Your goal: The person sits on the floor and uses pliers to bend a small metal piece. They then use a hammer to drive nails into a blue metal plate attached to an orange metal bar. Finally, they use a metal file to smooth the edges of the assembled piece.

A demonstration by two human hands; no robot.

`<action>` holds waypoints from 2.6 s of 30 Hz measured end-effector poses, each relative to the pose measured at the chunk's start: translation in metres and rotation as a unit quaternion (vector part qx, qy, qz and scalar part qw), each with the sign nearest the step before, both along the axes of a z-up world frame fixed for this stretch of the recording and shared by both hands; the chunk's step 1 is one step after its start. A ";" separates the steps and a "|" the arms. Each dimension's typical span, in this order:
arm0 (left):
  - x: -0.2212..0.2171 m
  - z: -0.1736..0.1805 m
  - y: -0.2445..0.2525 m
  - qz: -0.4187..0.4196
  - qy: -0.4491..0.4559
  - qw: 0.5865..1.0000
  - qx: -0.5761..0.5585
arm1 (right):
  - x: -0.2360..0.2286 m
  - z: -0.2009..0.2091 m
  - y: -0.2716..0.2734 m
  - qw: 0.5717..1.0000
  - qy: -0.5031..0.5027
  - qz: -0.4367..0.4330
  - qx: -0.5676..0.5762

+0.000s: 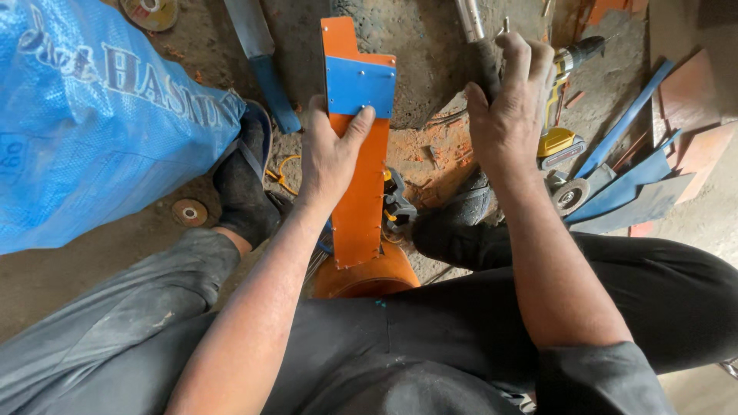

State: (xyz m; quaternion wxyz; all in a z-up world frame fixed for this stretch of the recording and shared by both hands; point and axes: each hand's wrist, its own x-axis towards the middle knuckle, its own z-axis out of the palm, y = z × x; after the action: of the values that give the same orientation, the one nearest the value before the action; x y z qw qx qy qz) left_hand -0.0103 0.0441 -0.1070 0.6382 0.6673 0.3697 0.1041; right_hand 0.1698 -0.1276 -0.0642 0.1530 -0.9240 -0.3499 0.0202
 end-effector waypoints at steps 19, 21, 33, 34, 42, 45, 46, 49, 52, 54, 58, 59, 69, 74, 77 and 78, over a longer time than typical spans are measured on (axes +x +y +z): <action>0.010 0.002 0.020 0.001 0.079 0.994 0.072 | -0.048 0.079 -0.001 0.915 0.378 -0.026 0.138; 0.011 0.008 0.019 0.001 0.077 0.989 0.129 | -0.050 0.088 0.003 0.930 0.350 -0.019 0.110; 0.013 0.006 0.020 0.001 0.083 0.985 0.148 | -0.048 0.087 0.008 0.963 0.262 0.011 0.065; 0.010 0.004 0.020 0.008 0.072 0.990 0.123 | -0.045 0.091 0.003 0.953 0.285 0.012 0.102; 0.010 0.003 0.024 0.006 0.050 0.985 0.163 | -0.050 0.077 0.012 0.971 0.218 0.082 0.046; 0.010 0.003 0.025 0.005 0.074 0.994 0.080 | -0.049 0.079 0.009 0.973 0.215 0.059 0.056; 0.009 0.003 0.023 0.012 0.059 0.996 0.067 | -0.050 0.084 0.003 0.972 0.215 0.061 0.073; 0.009 0.001 0.024 0.025 0.027 0.998 0.052 | -0.054 0.087 -0.002 0.970 0.192 0.097 0.116; 0.012 0.002 0.026 0.013 0.055 0.996 0.066 | -0.053 0.070 0.008 0.973 0.195 0.097 0.082; 0.014 0.001 0.027 -0.001 0.110 0.992 0.067 | -0.053 0.061 0.010 0.971 0.213 0.079 0.076; 0.008 -0.006 0.021 0.006 0.080 0.995 0.060 | -0.058 0.057 -0.007 0.959 0.226 0.075 0.152; 0.006 -0.008 0.022 0.012 0.074 0.995 0.068 | -0.058 0.058 -0.010 0.956 0.218 0.087 0.177; 0.010 -0.005 0.026 -0.003 0.114 0.993 0.023 | -0.057 0.047 -0.008 0.965 0.185 0.106 0.150; 0.013 -0.003 0.024 0.011 0.087 0.995 0.038 | -0.053 0.042 -0.001 0.963 0.244 0.068 0.098; 0.015 -0.007 0.025 0.007 0.107 0.994 0.029 | -0.053 0.037 -0.003 0.963 0.203 0.087 0.155; 0.011 -0.007 0.024 0.005 0.123 0.992 0.035 | -0.055 0.035 -0.005 0.966 0.202 0.085 0.135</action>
State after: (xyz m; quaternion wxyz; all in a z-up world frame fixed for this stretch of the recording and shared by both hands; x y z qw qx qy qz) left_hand 0.0008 0.0678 -0.1145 0.5635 0.6951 0.4448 0.0372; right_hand 0.1146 -0.1326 -0.0288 0.3416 -0.8384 -0.3886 0.1716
